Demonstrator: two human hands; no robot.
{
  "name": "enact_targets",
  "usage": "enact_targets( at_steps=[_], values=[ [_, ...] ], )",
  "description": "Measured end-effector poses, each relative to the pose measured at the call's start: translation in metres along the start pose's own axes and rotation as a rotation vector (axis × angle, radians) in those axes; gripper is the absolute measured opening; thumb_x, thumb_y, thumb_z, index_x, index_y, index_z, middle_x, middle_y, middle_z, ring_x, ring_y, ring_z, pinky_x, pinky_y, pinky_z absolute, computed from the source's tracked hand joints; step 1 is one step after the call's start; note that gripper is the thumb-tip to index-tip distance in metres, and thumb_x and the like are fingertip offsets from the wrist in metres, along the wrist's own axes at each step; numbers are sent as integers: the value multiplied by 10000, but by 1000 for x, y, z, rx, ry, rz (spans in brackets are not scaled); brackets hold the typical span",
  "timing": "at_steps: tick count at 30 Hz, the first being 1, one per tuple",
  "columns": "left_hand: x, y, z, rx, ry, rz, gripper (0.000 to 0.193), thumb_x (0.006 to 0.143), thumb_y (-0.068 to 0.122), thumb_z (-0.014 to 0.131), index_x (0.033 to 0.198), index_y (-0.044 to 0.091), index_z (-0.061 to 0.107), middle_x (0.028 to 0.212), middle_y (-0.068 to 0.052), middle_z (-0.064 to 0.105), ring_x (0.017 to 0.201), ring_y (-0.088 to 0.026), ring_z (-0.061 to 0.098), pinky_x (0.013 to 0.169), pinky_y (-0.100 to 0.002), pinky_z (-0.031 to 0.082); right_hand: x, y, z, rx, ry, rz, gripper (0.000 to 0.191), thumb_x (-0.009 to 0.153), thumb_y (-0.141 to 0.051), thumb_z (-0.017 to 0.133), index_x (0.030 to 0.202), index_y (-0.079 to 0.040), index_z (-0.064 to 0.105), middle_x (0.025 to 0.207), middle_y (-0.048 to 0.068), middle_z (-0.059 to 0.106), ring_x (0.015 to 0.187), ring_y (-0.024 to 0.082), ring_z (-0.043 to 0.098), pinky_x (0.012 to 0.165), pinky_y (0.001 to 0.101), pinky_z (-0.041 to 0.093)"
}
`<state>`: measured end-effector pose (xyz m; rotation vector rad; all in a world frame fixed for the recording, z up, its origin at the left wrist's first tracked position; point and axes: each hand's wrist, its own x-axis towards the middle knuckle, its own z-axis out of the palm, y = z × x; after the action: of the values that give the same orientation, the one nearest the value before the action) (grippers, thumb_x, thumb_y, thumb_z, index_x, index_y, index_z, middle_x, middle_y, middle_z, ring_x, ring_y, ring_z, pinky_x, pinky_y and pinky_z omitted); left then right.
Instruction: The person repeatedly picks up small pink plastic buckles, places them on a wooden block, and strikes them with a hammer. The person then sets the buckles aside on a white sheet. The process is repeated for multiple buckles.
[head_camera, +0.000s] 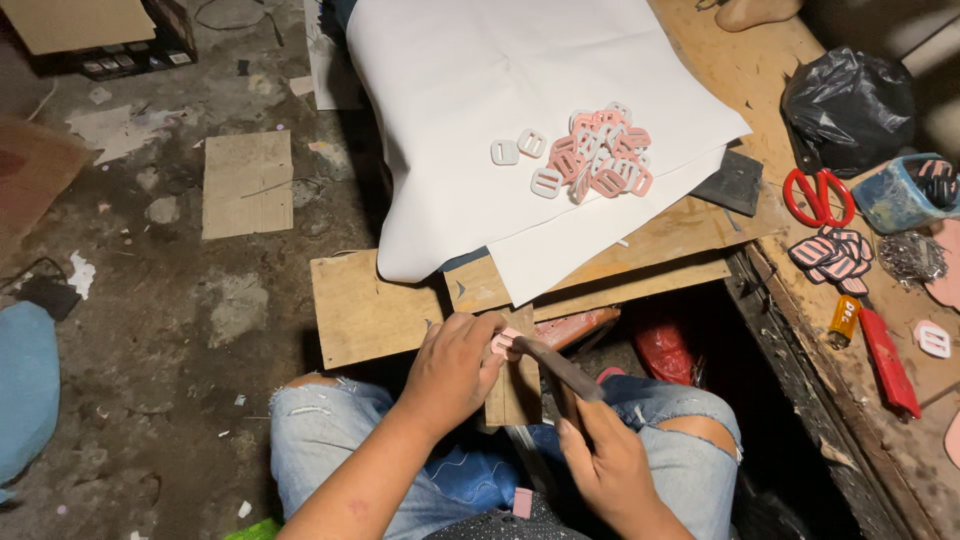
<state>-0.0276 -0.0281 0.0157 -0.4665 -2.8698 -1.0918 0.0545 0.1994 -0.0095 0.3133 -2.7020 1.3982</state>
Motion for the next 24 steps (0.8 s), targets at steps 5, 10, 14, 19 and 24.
enact_targets(
  at_steps=[5,10,14,19,24],
  values=[
    [-1,-3,2,-3,51,47,378,841,147,716,1185,85,572,1040,-111,650,1052,-318,607,919,-446,442,7,-5,0,14,41,-50,490,900,-112,670,1368,-7,569,1086,172,713,908,292,733,791,318,564],
    [0,-6,8,-29,121,100,352,858,116,715,1173,65,566,1041,-120,648,1047,-328,621,923,-446,456,18,-14,-1,-4,-47,60,530,879,-130,712,1391,-81,584,965,123,706,835,267,719,751,326,564],
    [-3,-8,10,-265,207,-16,223,881,46,681,1091,34,610,1002,-133,661,883,-279,671,781,-368,536,20,-22,-5,-120,-22,33,563,816,-141,752,1365,-135,626,835,99,626,724,252,657,654,348,535],
    [0,-11,10,-679,335,-347,166,922,12,614,1085,-14,617,930,-99,723,744,-130,694,646,-274,557,26,-27,-1,-288,-28,-80,523,763,-147,777,1280,-150,693,858,111,598,766,306,619,659,397,502],
    [6,-9,9,-997,224,-650,224,970,97,622,1135,-32,700,869,-92,743,645,-120,581,547,-289,434,31,-28,-1,-290,-89,-26,535,771,-181,797,1291,-121,686,892,120,614,820,325,620,706,408,504]
  ],
)
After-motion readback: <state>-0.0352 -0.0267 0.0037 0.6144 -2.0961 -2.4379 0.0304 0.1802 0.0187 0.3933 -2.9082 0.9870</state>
